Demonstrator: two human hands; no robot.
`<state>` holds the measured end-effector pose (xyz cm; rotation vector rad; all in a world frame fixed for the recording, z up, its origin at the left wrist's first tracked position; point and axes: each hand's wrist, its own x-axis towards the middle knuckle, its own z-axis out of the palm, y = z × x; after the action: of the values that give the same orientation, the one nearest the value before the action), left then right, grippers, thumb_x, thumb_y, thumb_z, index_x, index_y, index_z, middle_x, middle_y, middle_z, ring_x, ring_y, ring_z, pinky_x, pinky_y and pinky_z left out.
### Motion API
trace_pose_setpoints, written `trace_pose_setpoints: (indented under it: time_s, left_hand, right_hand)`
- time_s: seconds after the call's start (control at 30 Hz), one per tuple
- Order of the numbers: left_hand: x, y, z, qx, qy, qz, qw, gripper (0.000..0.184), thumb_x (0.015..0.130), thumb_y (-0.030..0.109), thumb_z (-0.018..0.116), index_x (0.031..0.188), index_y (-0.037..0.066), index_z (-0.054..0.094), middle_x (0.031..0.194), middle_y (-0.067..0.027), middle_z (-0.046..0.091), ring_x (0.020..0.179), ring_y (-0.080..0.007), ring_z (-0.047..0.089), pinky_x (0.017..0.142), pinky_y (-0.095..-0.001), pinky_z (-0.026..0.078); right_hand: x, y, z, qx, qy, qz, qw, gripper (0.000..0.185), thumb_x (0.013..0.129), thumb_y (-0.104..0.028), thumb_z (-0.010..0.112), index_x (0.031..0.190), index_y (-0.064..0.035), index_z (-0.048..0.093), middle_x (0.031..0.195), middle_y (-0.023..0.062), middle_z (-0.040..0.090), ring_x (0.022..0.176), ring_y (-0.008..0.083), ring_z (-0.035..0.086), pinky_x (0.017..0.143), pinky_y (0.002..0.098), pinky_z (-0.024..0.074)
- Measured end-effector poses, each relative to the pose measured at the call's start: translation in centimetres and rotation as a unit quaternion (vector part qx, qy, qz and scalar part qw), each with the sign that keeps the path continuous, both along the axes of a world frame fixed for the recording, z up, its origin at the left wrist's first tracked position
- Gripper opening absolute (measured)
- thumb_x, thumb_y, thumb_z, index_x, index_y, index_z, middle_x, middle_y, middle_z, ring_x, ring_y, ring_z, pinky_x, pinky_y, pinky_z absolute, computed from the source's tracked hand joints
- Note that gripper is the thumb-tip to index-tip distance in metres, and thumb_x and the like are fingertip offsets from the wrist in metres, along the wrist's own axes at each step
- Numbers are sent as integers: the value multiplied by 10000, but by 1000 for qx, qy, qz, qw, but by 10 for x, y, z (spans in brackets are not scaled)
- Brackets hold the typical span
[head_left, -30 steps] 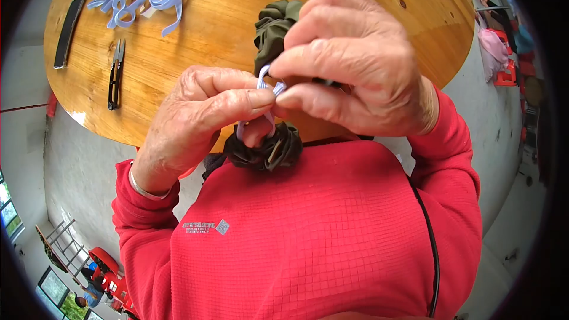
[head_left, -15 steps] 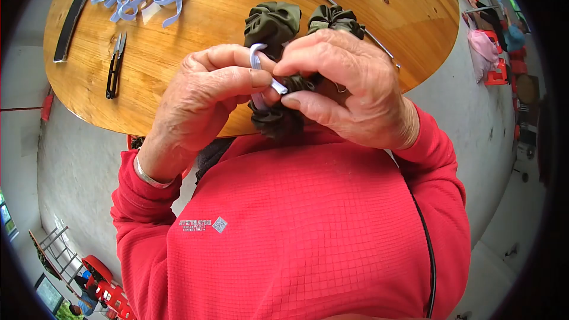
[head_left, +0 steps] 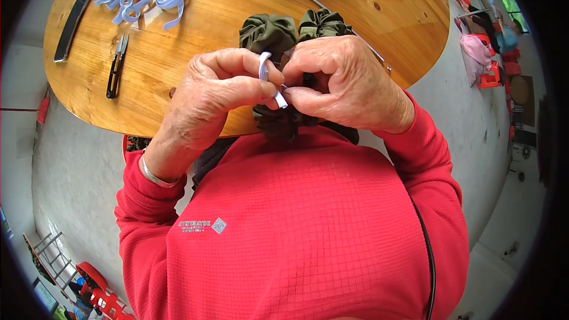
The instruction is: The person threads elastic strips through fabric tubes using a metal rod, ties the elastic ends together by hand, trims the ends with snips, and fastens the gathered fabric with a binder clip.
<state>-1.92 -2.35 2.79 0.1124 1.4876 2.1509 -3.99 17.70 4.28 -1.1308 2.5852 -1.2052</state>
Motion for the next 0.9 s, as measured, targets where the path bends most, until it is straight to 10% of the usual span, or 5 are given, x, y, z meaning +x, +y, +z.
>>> trace_pose_setpoints:
  time_s: [0.13, 0.3, 0.5, 0.63, 0.9]
  left_hand:
    - [-1, 0, -1, -2, 24, 0, 1000, 89, 724, -20, 642, 810, -9, 662, 759, -53, 649, 718, -115, 613, 700, -227, 488]
    - [1, 2, -4, -120, 141, 58, 981, 79, 734, -18, 641, 811, -11, 656, 758, -42, 653, 709, -108, 610, 666, -243, 494]
    - [-1, 8, -19, -273, 540, 130, 785, 171, 738, -47, 632, 897, 14, 613, 768, -119, 639, 692, -213, 645, 623, -265, 493]
    - [3, 11, -29, -192, 408, 174, 876, 166, 761, -41, 639, 916, 13, 616, 785, -91, 655, 720, -154, 648, 639, -254, 499]
    - [4, 14, -38, -147, 407, 189, 882, 180, 775, -33, 654, 946, 8, 617, 812, -81, 664, 754, -135, 648, 670, -245, 506]
  right_hand:
    - [-1, -1, 2, -4, -55, 2, 998, 38, 665, -7, 639, 687, -18, 610, 593, 29, 521, 514, 99, 466, 463, 249, 353]
    - [0, -4, 13, -14, -161, -24, 987, 87, 652, -91, 630, 676, -8, 620, 580, 113, 578, 513, 204, 568, 519, 294, 455]
    - [6, -6, 2, -25, -67, -28, 997, 60, 695, -65, 626, 710, -12, 602, 631, 114, 588, 584, 217, 601, 546, 295, 463]
    - [7, -2, 1, -45, -80, -42, 995, 58, 753, -68, 621, 784, -23, 602, 678, 119, 596, 645, 252, 617, 582, 309, 474]
    - [0, -1, -7, 6, 21, -37, 999, 126, 776, -118, 603, 858, -23, 614, 753, 115, 617, 706, 296, 614, 596, 357, 480]
